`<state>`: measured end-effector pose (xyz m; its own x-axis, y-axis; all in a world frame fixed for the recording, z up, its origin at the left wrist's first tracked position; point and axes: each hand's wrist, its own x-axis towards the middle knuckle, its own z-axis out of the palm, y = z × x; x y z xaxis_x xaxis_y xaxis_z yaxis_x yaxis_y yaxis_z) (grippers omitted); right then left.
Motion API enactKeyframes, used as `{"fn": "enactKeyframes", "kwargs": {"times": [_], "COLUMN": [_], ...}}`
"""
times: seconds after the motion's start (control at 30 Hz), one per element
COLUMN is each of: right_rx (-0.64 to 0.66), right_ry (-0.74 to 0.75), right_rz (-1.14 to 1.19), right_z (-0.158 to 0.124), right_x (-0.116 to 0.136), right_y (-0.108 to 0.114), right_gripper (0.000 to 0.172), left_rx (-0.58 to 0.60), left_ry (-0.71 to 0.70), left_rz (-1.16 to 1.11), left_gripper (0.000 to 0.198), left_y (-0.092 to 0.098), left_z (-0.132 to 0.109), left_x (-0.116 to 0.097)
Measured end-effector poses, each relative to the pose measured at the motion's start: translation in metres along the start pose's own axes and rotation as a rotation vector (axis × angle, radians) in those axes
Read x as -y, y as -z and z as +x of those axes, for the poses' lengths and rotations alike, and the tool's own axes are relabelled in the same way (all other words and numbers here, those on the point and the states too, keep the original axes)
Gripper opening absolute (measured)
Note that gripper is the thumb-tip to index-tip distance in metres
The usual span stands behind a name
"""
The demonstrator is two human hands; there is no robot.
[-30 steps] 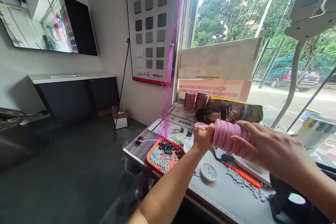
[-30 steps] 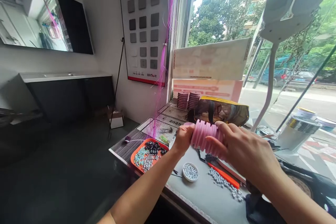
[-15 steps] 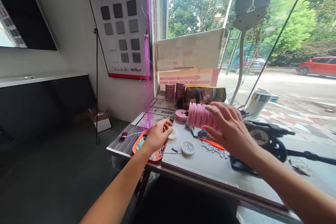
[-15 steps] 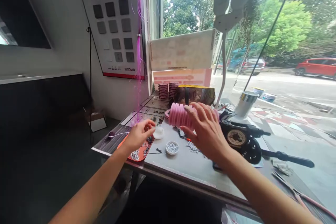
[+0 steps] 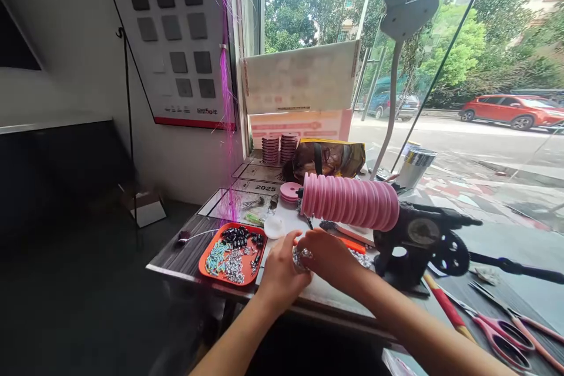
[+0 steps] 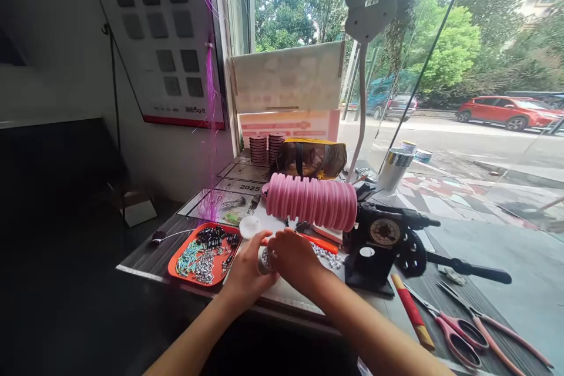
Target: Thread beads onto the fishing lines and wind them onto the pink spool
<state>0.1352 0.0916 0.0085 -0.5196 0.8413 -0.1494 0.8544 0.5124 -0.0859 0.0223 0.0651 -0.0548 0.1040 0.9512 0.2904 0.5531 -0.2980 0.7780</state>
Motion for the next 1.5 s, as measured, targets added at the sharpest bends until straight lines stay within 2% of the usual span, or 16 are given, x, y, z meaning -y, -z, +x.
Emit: {"fn": "enactKeyframes", "kwargs": {"times": [0.17,0.27,0.5,0.63,0.7,0.83,0.93,1.07,1.5], "right_rx": [-0.02,-0.096,-0.222,-0.223,-0.245,-0.387,-0.35,-0.275,-0.277], "right_ry": [0.049,0.115,0.133,0.128,0.142,0.134,0.098,0.042,0.011], "right_rz": [-0.031,-0.02,0.278,0.483,0.586,0.724,0.82,0.874,0.861], "right_z": [-0.005,-0.011,-0.032,-0.038,-0.034,-0.005,0.021,0.036,0.035], "right_x": [0.002,0.001,-0.001,-0.006,-0.012,-0.026,-0.032,-0.031,-0.028], "right_y": [0.004,0.009,0.033,0.053,0.067,0.1,0.112,0.111,0.11], "right_gripper": [0.023,0.019,0.015,0.013,0.013,0.016,0.016,0.015,0.014], "left_rx": [-0.006,-0.023,-0.035,-0.06,-0.067,-0.095,-0.131,-0.143,-0.14], "left_ry": [0.043,0.027,-0.015,-0.027,-0.024,-0.007,0.007,0.018,-0.011], "left_rz": [-0.133,-0.153,-0.223,-0.26,-0.276,-0.294,-0.293,-0.301,-0.313], "left_gripper": [0.054,0.055,0.056,0.055,0.056,0.062,0.064,0.065,0.065], "left_y": [0.01,0.016,0.032,0.041,0.044,0.049,0.049,0.049,0.049], "left_z": [-0.007,-0.01,-0.014,-0.011,-0.007,0.002,0.008,0.014,0.017], "left_x": [-0.013,-0.022,-0.041,-0.051,-0.056,-0.062,-0.062,-0.061,-0.058]}}
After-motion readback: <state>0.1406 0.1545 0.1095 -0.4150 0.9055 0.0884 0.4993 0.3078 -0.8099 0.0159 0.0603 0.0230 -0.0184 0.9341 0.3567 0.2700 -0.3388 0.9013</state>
